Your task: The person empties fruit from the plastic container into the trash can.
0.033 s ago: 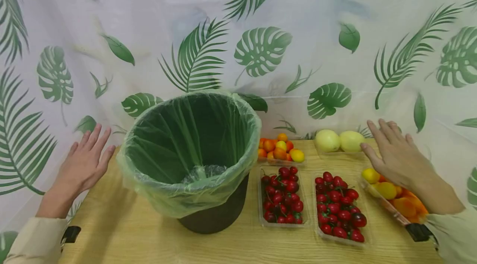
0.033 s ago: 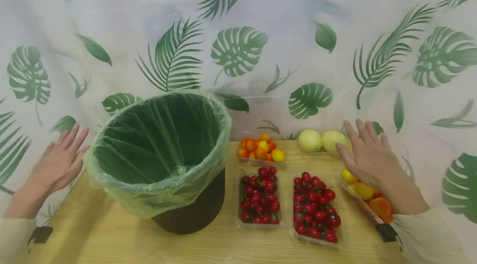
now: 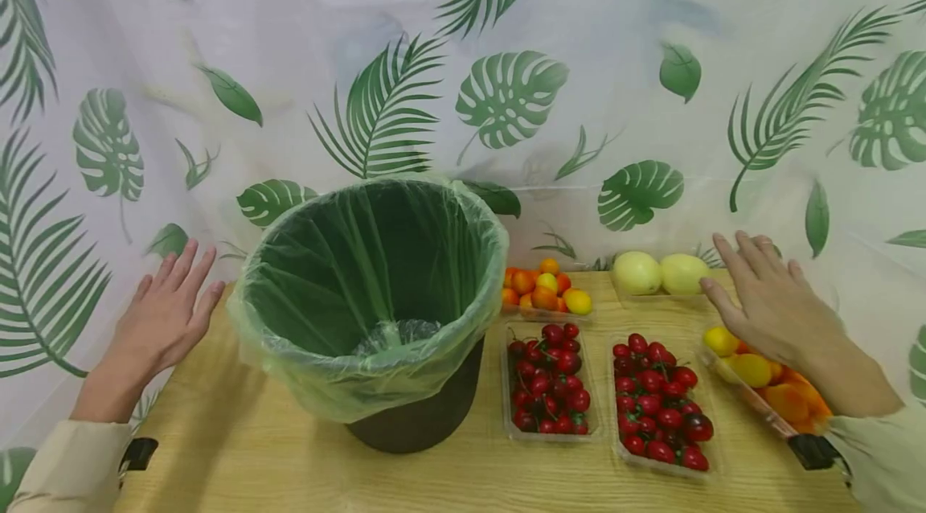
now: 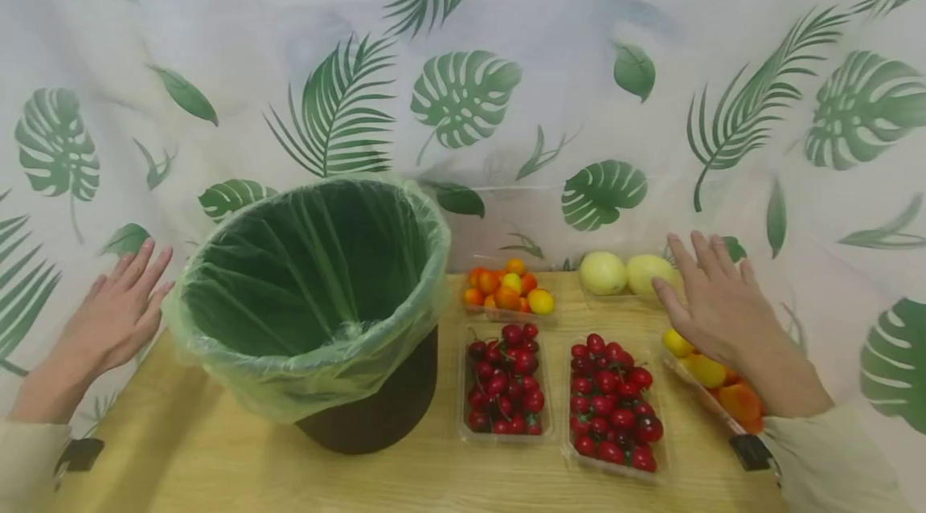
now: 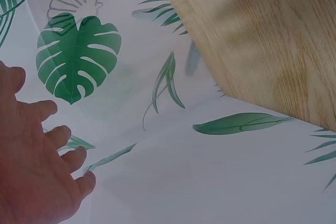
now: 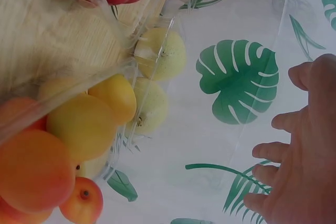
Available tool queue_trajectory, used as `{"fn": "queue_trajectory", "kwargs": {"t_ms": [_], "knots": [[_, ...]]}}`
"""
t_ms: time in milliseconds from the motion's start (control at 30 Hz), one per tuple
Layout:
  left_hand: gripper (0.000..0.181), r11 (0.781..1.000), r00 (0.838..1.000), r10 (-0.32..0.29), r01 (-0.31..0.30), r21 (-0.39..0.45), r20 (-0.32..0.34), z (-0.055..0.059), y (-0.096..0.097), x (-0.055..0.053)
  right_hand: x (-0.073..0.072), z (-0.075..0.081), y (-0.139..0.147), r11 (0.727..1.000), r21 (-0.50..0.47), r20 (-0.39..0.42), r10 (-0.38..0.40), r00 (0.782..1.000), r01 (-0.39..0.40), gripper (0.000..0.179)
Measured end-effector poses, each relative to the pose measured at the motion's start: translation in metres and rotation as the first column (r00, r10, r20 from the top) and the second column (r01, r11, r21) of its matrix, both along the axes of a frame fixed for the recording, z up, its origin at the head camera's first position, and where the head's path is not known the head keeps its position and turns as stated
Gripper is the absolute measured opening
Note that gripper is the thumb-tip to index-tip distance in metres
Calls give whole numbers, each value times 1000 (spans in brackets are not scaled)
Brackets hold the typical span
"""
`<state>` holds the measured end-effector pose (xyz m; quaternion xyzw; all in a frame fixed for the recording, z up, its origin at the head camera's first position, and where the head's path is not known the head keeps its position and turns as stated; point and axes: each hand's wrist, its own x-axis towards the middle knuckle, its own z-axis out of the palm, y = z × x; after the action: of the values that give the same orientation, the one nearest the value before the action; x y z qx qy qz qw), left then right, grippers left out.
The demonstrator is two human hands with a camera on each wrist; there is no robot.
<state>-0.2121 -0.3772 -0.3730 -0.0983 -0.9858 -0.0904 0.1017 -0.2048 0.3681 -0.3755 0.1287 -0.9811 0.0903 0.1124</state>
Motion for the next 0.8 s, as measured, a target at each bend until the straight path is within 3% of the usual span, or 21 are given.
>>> {"fn": "queue_trajectory", "kwargs": {"t_ms": [467, 800], "knots": [[64, 999, 1000, -8, 7, 54, 20, -5, 0, 4, -2, -8, -8, 1000, -16, 32, 17, 999, -16, 69], [62, 996, 1000, 0, 0, 95, 5, -6, 2, 7, 12, -5, -11, 999, -34, -26, 1, 1000, -2, 66]]}}
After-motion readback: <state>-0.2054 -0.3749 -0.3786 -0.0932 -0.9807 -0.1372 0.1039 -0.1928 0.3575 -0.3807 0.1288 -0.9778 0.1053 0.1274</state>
